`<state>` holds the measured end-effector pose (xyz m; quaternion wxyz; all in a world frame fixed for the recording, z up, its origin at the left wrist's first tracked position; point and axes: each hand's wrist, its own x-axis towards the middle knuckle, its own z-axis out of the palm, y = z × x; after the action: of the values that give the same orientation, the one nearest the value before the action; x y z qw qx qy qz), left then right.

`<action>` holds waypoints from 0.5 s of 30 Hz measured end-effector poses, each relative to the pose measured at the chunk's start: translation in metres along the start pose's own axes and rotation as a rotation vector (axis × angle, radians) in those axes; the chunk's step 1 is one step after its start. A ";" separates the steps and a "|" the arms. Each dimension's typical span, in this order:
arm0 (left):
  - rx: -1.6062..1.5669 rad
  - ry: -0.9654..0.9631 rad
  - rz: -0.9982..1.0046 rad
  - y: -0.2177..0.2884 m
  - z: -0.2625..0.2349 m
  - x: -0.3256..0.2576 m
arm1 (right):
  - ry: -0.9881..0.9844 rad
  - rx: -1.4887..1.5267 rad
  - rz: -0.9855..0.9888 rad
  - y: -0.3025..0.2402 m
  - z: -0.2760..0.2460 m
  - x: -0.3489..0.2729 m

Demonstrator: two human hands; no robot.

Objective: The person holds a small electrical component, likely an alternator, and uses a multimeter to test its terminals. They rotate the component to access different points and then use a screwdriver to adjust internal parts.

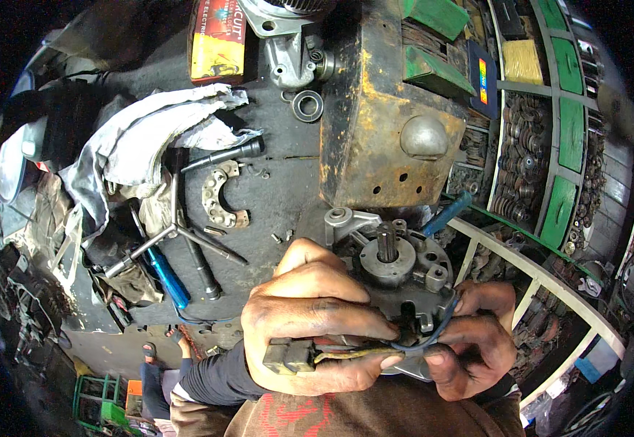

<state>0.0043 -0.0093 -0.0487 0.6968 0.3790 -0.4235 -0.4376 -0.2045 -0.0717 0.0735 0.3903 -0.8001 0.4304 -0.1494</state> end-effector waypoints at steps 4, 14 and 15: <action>-0.002 -0.029 -0.048 0.001 -0.004 -0.001 | -0.022 0.005 0.046 -0.001 -0.003 -0.002; 0.024 -0.129 -0.050 -0.013 -0.003 0.013 | 0.023 0.061 -0.107 0.002 -0.001 0.011; -0.017 -0.109 -0.086 -0.011 -0.001 0.013 | 0.025 0.070 -0.106 0.003 0.000 0.010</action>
<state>0.0057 -0.0253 -0.0559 0.6565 0.3667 -0.4403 -0.4906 -0.2004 -0.0808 0.0703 0.4041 -0.8059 0.3865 -0.1947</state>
